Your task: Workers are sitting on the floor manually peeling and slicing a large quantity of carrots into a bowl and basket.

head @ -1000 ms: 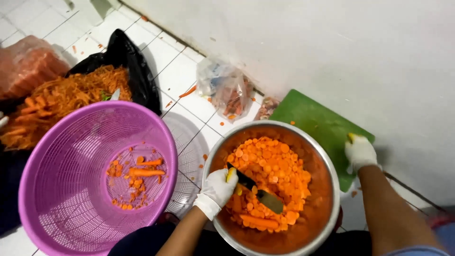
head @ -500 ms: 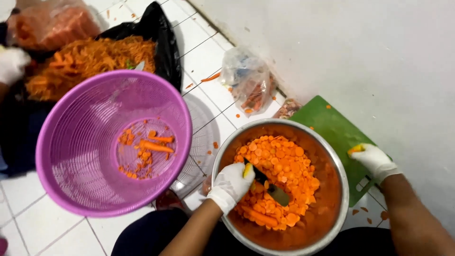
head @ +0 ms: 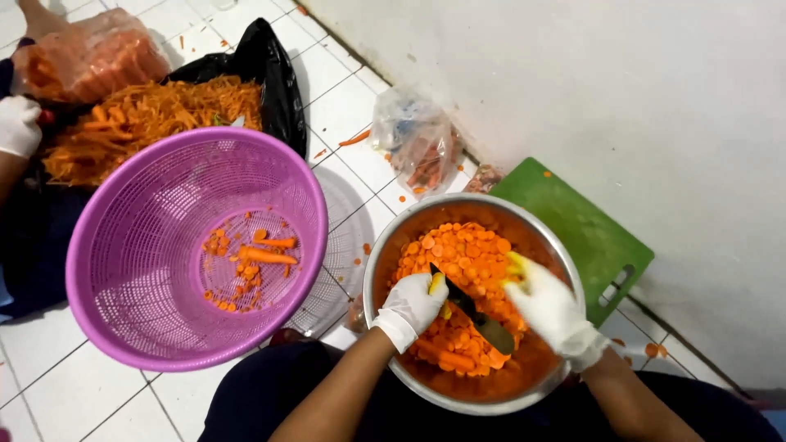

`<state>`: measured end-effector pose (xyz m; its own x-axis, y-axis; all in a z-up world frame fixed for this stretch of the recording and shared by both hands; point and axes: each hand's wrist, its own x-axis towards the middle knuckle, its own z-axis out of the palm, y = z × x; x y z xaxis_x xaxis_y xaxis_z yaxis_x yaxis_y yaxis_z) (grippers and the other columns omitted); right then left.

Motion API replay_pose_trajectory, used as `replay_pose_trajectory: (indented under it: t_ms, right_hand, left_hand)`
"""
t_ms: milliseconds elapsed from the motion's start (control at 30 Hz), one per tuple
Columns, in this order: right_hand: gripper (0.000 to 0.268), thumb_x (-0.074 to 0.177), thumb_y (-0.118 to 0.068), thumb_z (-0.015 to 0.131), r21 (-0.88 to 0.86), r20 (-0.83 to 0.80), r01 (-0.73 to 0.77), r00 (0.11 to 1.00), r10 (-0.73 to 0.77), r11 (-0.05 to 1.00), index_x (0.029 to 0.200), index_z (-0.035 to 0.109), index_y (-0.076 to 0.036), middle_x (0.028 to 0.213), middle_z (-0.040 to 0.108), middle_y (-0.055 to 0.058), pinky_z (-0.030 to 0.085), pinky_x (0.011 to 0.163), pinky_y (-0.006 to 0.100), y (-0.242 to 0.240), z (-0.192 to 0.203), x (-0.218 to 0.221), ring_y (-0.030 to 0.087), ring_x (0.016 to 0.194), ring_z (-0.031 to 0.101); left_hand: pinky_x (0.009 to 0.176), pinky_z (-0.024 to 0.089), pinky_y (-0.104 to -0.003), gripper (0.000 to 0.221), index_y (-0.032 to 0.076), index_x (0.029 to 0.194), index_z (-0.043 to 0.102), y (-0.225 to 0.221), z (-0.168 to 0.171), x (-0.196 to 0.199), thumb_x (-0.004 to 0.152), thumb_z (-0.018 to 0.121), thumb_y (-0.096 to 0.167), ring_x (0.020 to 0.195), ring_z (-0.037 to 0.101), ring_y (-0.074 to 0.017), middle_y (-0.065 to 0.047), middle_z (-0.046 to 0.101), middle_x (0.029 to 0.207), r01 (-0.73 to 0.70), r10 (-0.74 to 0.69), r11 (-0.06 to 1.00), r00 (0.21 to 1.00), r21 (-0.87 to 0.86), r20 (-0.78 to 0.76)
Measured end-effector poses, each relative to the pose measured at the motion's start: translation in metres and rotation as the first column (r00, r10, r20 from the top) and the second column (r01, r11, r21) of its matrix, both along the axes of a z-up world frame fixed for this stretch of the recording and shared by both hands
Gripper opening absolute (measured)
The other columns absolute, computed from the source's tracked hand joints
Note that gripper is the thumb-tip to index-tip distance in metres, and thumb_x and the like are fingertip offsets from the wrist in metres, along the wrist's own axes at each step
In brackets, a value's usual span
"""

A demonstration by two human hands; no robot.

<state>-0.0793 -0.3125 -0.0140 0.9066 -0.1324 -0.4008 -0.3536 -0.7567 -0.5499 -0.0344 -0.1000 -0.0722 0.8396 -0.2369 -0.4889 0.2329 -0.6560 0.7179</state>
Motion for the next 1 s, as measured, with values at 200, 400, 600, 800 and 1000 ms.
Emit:
replay_pose_trajectory:
  t_ms: [200, 400, 600, 800, 1000]
  right_hand:
    - [0.071, 0.073, -0.026, 0.076, 0.076, 0.058, 0.044, 0.997, -0.049, 0.996, 0.138, 0.047, -0.026, 0.121, 0.064, 0.002, 0.050, 0.097, 0.035, 0.016, 0.002, -0.022, 0.021, 0.107, 0.065]
    - [0.056, 0.088, -0.024, 0.055, 0.168, 0.040, 0.097, 0.994, -0.106, 0.981, 0.142, 0.042, -0.022, 0.085, 0.068, 0.008, 0.051, 0.077, 0.038, 0.001, -0.031, -0.006, 0.025, 0.077, 0.063]
    - [0.035, 0.097, -0.016, 0.052, 0.554, 0.195, 0.231, 0.898, -0.395, 0.800, 0.126, 0.054, 0.002, 0.058, 0.058, 0.014, 0.048, 0.052, 0.031, -0.023, -0.009, -0.001, 0.022, 0.045, 0.054]
    - [0.015, 0.097, -0.011, 0.053, 0.711, 0.187, 0.212, 0.862, -0.471, 0.671, 0.100, 0.061, 0.001, 0.054, 0.054, 0.012, 0.048, 0.049, 0.031, -0.021, 0.019, -0.013, 0.022, 0.041, 0.053]
    - [0.040, 0.085, 0.006, 0.049, 0.823, 0.169, 0.144, 0.861, -0.480, 0.549, 0.124, 0.055, 0.004, 0.083, 0.066, 0.018, 0.051, 0.055, 0.030, -0.037, -0.002, -0.015, 0.020, 0.052, 0.060]
  left_hand:
    - [0.083, 0.051, -0.043, 0.045, 0.011, 0.087, 0.066, -0.018, 0.011, -0.003, 0.088, 0.045, 0.051, 0.099, 0.065, -0.0319, -0.015, 0.067, 0.088, 0.021, -0.022, 0.998, 0.999, -0.060, -0.029]
    - [0.087, 0.050, -0.045, 0.048, 0.009, 0.093, 0.068, -0.011, 0.018, 0.026, 0.091, 0.040, 0.049, 0.102, 0.064, -0.0339, -0.016, 0.069, 0.094, 0.028, -0.025, 0.999, 0.997, -0.039, 0.068]
    - [0.079, 0.054, -0.051, 0.031, 0.009, 0.113, 0.060, -0.021, -0.105, 0.016, 0.083, 0.054, 0.016, 0.099, 0.066, -0.0320, -0.013, 0.063, 0.109, 0.393, -0.392, 0.756, 0.912, 0.524, -0.118]
    - [0.087, 0.052, -0.054, 0.042, 0.009, 0.122, 0.047, -0.019, -0.072, 0.020, 0.082, 0.057, 0.009, 0.111, 0.060, -0.0359, -0.018, 0.055, 0.120, 0.297, -0.268, 0.865, 0.955, 0.404, -0.128]
    - [0.102, 0.044, -0.046, 0.034, 0.016, 0.116, 0.048, -0.015, 0.041, -0.025, 0.082, 0.048, 0.015, 0.119, 0.055, -0.0341, -0.015, 0.061, 0.118, 0.151, -0.149, 0.986, 0.989, 0.078, -0.023]
